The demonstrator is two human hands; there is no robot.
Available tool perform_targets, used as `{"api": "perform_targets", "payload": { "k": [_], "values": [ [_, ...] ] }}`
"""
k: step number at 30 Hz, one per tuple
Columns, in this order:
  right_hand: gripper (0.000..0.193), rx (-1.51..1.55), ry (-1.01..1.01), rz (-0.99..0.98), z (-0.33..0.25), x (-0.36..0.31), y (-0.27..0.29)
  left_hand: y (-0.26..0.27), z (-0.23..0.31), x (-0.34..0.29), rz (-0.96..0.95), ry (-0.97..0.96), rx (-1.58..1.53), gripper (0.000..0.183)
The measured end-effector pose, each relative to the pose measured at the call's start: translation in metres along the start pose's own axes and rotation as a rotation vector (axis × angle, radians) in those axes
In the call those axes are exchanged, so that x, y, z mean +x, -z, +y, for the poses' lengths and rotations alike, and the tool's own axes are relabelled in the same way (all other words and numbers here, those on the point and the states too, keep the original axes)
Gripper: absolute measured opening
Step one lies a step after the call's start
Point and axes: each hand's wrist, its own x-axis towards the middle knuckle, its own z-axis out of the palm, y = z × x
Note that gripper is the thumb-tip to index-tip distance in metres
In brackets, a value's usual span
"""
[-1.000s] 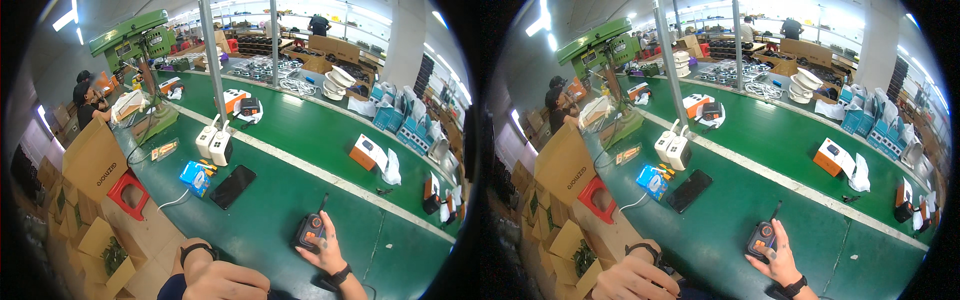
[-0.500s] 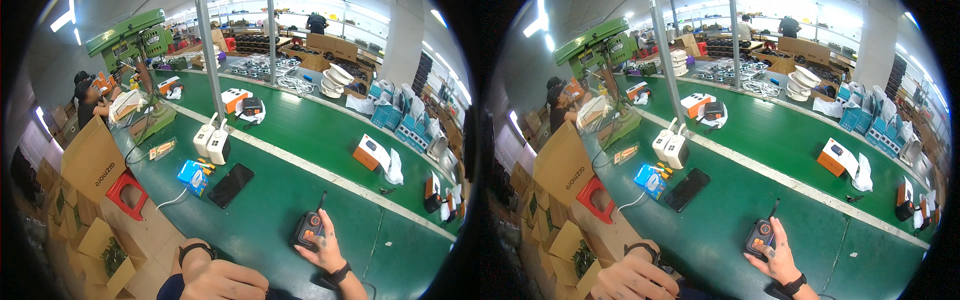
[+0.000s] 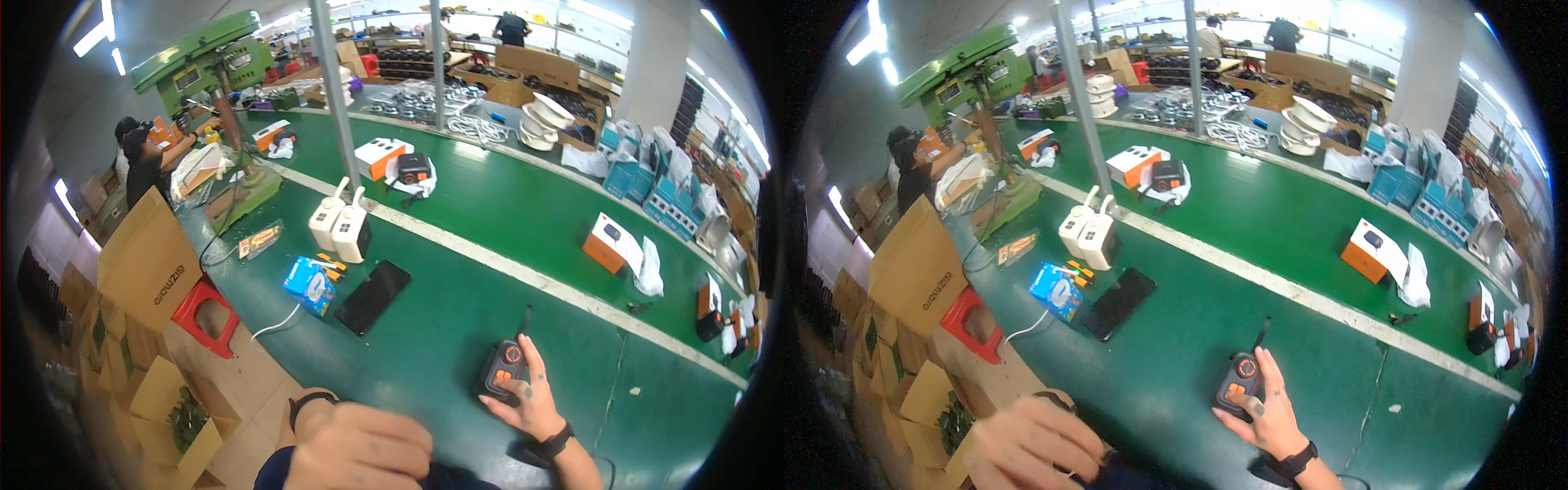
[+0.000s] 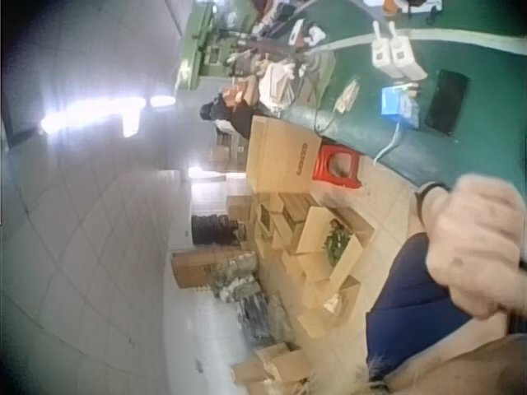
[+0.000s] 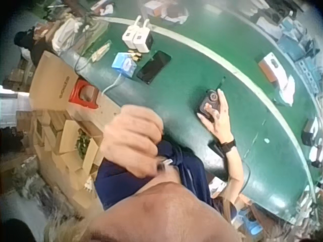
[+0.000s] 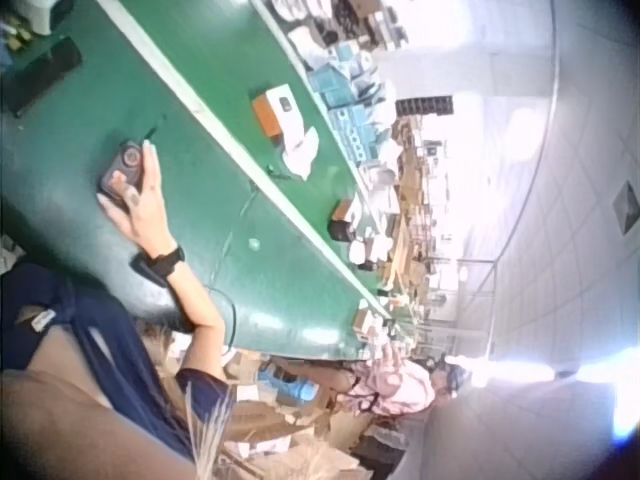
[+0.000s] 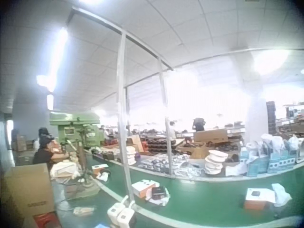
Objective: Testing and assembling electronic hand-held controllers on a factory conveyor belt.
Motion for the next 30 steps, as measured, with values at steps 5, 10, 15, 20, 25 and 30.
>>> {"api": "perform_targets", "payload": {
  "k": [5,10,15,20,25,30],
  "values": [
    [0.036,0.037,0.024,-0.052,0.003,0.007,-0.004,-0.015,-0.031,-0.016,0.591,0.356,0.349,0.012],
    [0.044,0.023,0.005,-0.017,0.004,0.001,-0.004,0.026,-0.102,-0.02,0.418,0.604,0.367,0.024],
    [0.043,0.04,0.016,-0.011,0.007,0.001,-0.004,0.066,-0.188,-0.021,0.323,0.855,0.297,0.023],
    [0.042,0.061,0.012,0.015,0.011,0.0,-0.008,0.115,-0.3,-0.043,0.191,0.854,0.763,0.026],
    [0.038,0.014,0.031,-0.021,0.016,-0.002,-0.007,0.123,-0.371,-0.119,-0.365,1.073,1.295,0.051],
    [0.037,0.029,0.062,0.017,0.019,-0.003,-0.009,0.126,-0.41,-0.145,-0.273,1.254,1.292,0.054]
  ]
}}
